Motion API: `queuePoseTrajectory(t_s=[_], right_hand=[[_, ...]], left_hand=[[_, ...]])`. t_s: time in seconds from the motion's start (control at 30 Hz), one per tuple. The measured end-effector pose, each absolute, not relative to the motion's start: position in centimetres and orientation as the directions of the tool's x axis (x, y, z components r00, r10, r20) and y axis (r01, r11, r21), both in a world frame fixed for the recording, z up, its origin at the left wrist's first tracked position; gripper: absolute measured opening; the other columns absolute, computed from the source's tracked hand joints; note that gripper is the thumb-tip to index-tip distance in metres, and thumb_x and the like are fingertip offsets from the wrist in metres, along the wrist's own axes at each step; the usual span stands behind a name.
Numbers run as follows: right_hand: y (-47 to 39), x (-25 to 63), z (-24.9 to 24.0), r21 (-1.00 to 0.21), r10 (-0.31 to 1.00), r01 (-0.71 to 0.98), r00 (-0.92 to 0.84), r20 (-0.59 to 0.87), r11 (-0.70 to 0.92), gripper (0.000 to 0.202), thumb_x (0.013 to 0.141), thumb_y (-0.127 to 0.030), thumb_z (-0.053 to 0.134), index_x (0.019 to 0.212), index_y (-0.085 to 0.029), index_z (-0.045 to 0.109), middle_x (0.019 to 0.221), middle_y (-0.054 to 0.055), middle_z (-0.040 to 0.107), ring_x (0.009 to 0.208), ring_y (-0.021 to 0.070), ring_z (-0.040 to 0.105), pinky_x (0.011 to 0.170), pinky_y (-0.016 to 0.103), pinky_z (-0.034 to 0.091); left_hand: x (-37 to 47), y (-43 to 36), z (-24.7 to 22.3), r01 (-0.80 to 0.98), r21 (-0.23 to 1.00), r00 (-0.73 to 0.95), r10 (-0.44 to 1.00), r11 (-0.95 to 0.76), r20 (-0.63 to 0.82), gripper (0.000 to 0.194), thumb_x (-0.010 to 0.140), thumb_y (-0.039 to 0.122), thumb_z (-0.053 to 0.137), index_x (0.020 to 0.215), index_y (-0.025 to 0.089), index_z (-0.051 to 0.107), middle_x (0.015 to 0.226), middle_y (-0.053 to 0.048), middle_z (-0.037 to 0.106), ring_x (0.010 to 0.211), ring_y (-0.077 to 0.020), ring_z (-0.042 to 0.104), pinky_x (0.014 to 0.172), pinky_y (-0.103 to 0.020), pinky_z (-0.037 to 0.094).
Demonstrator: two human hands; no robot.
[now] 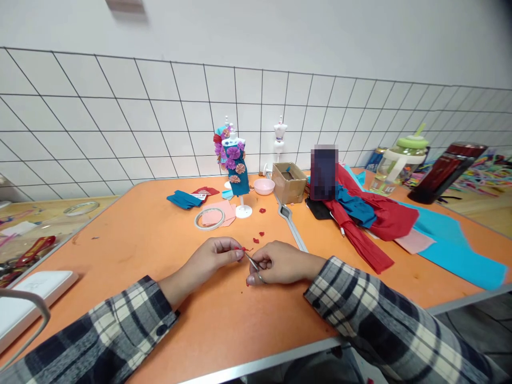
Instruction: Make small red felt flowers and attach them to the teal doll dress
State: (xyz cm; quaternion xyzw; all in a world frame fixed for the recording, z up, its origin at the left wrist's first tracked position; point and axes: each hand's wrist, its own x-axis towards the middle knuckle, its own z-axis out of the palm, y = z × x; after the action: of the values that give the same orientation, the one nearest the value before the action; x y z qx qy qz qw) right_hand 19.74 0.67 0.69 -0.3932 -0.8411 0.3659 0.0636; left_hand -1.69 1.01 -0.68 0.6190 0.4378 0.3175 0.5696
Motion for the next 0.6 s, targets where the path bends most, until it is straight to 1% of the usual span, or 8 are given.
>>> queuePoseTrajectory(t_s=[0.2, 0.33, 0.6], right_hand=[[0.69, 19.76, 0.5, -0.656, 0.701, 0.615, -0.69, -0.179, 0.438, 0.028, 0.08, -0.047, 0.066, 0.086, -0.02, 0.072, 0.064, -0.005, 0.055, 0.06, 0.0091, 0.049, 0.054, 0.022, 0.028], [0.57, 19.75, 0.69, -0.647, 0.697, 0.616, -0.695, -0.177, 0.449, 0.026, 0.08, -0.044, 0.066, 0.088, -0.02, 0.073, 0.064, -0.005, 0.056, 0.061, 0.0092, 0.05, 0.054, 0.022, 0.028], [0.44, 19.78, 0.9, -0.673, 0.696, 0.605, -0.694, -0.182, 0.427, 0.028, 0.08, -0.047, 0.066, 0.085, -0.02, 0.072, 0.064, -0.005, 0.054, 0.061, 0.0093, 0.048, 0.055, 0.023, 0.028]], left_hand=[[-1.83, 1.17, -0.95, 0.172, 0.985, 0.418, 0.903, 0.029, -0.099, 0.022, 0.07, 0.036, 0.073, 0.071, 0.016, 0.068, 0.071, 0.0, 0.065, 0.075, -0.0167, 0.056, 0.077, -0.029, 0.041], [-1.86, 1.2, -1.03, 0.169, 0.985, 0.422, 0.901, 0.032, -0.101, 0.021, 0.07, 0.035, 0.073, 0.07, 0.016, 0.068, 0.07, 0.0, 0.065, 0.072, -0.0156, 0.055, 0.075, -0.029, 0.041], [-1.99, 1.44, -1.47, 0.162, 0.986, 0.43, 0.897, 0.032, -0.099, 0.022, 0.07, 0.037, 0.075, 0.074, 0.016, 0.069, 0.072, 0.0, 0.067, 0.073, -0.0159, 0.058, 0.075, -0.029, 0.043]])
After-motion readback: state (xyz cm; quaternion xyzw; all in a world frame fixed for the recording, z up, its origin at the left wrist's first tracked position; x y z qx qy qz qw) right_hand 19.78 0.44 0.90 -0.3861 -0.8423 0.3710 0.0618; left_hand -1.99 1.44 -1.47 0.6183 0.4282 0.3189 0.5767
